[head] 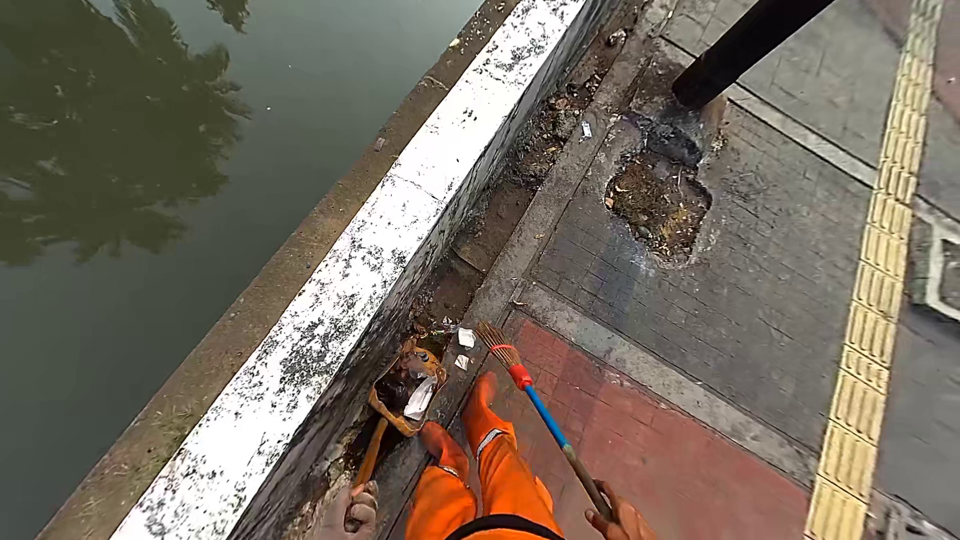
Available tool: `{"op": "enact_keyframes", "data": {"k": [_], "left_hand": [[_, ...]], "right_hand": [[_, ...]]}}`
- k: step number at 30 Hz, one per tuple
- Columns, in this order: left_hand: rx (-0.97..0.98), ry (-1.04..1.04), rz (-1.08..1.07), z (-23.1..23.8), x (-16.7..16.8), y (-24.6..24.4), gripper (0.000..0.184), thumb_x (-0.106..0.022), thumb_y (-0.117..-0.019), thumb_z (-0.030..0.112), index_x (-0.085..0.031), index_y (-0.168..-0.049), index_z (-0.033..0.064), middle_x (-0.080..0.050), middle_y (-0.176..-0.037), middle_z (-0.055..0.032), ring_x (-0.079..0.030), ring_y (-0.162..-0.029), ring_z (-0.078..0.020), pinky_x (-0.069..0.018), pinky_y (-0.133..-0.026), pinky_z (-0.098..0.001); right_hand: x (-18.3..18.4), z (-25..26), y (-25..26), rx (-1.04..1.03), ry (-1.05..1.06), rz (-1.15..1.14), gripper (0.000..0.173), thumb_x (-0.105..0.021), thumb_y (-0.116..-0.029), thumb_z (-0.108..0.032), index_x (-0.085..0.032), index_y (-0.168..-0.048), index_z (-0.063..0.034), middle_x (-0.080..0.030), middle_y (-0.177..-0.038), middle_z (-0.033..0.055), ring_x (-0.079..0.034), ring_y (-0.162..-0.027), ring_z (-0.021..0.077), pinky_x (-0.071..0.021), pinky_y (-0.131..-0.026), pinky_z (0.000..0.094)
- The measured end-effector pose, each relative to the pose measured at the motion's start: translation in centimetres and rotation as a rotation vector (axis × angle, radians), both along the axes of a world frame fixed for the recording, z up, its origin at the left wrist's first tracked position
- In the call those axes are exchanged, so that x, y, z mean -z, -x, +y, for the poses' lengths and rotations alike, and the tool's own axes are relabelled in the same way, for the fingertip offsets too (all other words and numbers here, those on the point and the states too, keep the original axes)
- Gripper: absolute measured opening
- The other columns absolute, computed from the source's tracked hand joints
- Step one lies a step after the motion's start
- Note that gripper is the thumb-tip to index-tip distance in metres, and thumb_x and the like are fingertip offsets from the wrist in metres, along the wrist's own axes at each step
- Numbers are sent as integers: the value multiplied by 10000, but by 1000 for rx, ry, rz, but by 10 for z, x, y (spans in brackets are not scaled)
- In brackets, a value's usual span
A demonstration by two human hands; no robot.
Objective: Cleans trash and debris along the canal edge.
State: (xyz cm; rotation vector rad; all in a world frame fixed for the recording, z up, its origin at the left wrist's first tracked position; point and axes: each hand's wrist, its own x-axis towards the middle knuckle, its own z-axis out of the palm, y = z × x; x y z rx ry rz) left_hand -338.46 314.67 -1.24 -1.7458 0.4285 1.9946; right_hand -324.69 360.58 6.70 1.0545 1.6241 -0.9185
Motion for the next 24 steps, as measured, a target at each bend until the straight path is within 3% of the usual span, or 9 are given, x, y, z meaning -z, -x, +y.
{"op": "enact_keyframes", "data": {"k": [3,6,8,12,14,18,20,22,24], "left_hand": [[39,8,-33,-3,6,5,228,-368,-1058,259,-512,-919,151,-521,-659,46,-515,-451,-6,-424,-392,-108],[102,81,-75,19,17,21,212,-384,-1053,229,-496,-888,159,-489,-629,49,-489,-433,-9,-404,-378,-112],[96,132,-76,37,27,32,213,-389,-1066,236,-484,-891,160,-484,-632,43,-483,-435,-15,-401,-377,-118],[25,140,-70,61,38,52,226,-403,-1072,286,-489,-906,159,-502,-650,30,-515,-466,-28,-423,-399,-127],[49,171,-87,64,38,63,237,-394,-1069,282,-487,-889,160,-499,-636,32,-509,-460,-29,-413,-396,-128],[42,213,-88,68,39,81,201,-412,-1069,262,-494,-922,152,-515,-681,18,-530,-495,-37,-433,-417,-131],[29,214,-94,72,40,87,210,-410,-1068,269,-487,-908,155,-509,-680,19,-525,-495,-38,-427,-418,-128],[14,215,-94,73,39,89,217,-413,-1066,263,-486,-890,159,-509,-664,20,-524,-485,-39,-427,-416,-128],[5,217,-88,68,39,87,206,-420,-1063,248,-489,-896,151,-512,-665,15,-526,-488,-42,-432,-418,-132]], "right_hand": [[73,-6,28,133,-57,33,455,-509,-1065,-282,-430,-1475,-102,-572,-792,116,-547,-526,205,-503,-496,391],[106,-34,69,-77,-69,-53,475,-509,-1044,-238,-420,-1469,-44,-657,-1048,221,-695,-783,315,-582,-725,489],[93,-44,72,-204,-3,-90,479,-535,-1025,-251,-443,-1459,-69,-668,-1103,232,-710,-869,343,-581,-773,518],[44,-18,30,-123,69,-31,509,-585,-1009,-281,-495,-1498,-174,-658,-950,166,-613,-648,255,-531,-613,453],[34,-20,25,-161,21,-30,547,-582,-1011,-256,-454,-1532,-151,-682,-1018,199,-669,-743,303,-559,-689,497],[59,-57,47,-299,-46,-106,574,-585,-975,-193,-408,-1495,-30,-673,-1214,249,-676,-1133,384,-538,-961,549],[70,-62,54,-317,20,-125,501,-612,-952,-202,-502,-1404,-14,-670,-1210,246,-668,-1137,379,-531,-960,556],[61,-49,44,-267,102,-76,416,-619,-960,-240,-597,-1336,-62,-689,-1132,218,-691,-1007,356,-546,-868,558],[30,-33,34,-240,143,-22,482,-603,-987,-276,-572,-1441,-117,-701,-1160,212,-696,-1016,351,-544,-890,562]]}}
